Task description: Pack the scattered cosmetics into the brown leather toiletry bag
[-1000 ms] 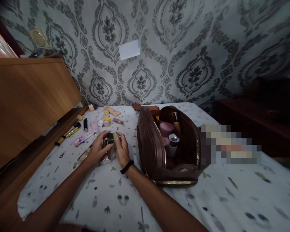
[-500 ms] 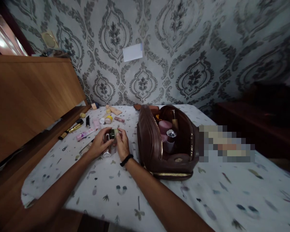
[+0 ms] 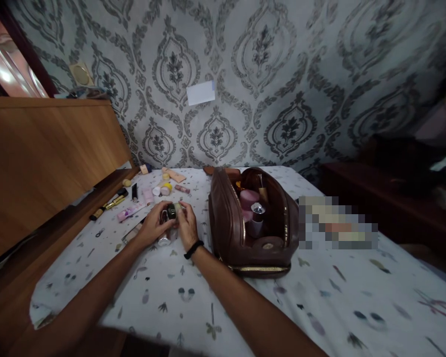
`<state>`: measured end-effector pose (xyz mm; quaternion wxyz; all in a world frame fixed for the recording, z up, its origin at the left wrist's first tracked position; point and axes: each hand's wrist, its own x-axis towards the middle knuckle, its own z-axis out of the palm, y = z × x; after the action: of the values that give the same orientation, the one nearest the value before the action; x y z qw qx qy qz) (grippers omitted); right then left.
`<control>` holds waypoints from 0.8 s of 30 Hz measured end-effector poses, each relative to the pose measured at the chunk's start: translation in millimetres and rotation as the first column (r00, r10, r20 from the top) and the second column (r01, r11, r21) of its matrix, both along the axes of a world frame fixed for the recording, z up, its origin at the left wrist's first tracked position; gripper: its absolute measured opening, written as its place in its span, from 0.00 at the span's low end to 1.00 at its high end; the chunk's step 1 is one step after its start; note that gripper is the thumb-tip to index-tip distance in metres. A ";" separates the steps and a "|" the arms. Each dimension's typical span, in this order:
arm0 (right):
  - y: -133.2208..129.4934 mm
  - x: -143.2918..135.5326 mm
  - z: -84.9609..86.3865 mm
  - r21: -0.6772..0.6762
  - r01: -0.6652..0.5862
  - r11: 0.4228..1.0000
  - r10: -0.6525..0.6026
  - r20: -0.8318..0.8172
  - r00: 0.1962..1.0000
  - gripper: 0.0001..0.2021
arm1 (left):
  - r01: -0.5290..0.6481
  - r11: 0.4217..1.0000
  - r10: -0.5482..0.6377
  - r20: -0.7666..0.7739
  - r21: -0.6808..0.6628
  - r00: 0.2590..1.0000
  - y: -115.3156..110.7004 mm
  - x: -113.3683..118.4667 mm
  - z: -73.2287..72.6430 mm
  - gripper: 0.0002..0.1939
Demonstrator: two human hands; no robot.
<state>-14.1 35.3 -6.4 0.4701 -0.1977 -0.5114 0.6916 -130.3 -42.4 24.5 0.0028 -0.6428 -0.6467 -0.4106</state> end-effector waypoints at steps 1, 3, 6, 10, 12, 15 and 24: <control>-0.1 0.2 0.1 0.000 -0.002 1.000 0.002 0.000 1.000 0.22 | 0.003 1.000 -0.003 0.001 -0.001 1.000 -0.1 0.1 0.3 0.23; -0.2 0.8 0.2 0.000 -0.006 1.000 0.006 0.000 1.000 0.22 | 0.009 1.000 -0.009 0.001 -0.001 1.000 -0.3 0.4 0.9 0.23; -0.3 1.7 -0.2 0.000 -0.008 1.000 0.008 0.000 1.000 0.22 | 0.007 1.000 -0.007 -0.001 0.002 1.000 -0.4 0.7 1.0 0.23; -0.6 2.7 -0.3 -0.005 -0.012 1.000 0.012 0.006 1.000 0.21 | 0.003 1.000 -0.003 -0.003 0.004 1.000 0.6 0.1 -0.8 0.23; -0.9 2.9 0.2 -0.009 -0.012 1.000 0.012 0.008 1.000 0.21 | 0.001 1.000 -0.001 -0.001 0.008 1.000 1.3 -0.5 -2.3 0.24; -1.3 3.1 1.0 -0.011 -0.007 1.000 0.007 0.009 1.000 0.22 | -0.004 1.000 0.004 0.004 0.015 1.000 2.1 -1.4 -4.1 0.24; 0.1 1.7 -1.1 -0.009 -0.012 1.000 0.012 0.016 1.000 0.23 | -0.005 1.000 0.005 0.004 0.005 1.000 1.7 -1.0 -2.6 0.24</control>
<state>-12.4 35.4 -7.5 0.4609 -0.2024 -0.5132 0.6952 -131.3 -40.7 21.9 0.0041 -0.6404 -0.6472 -0.4135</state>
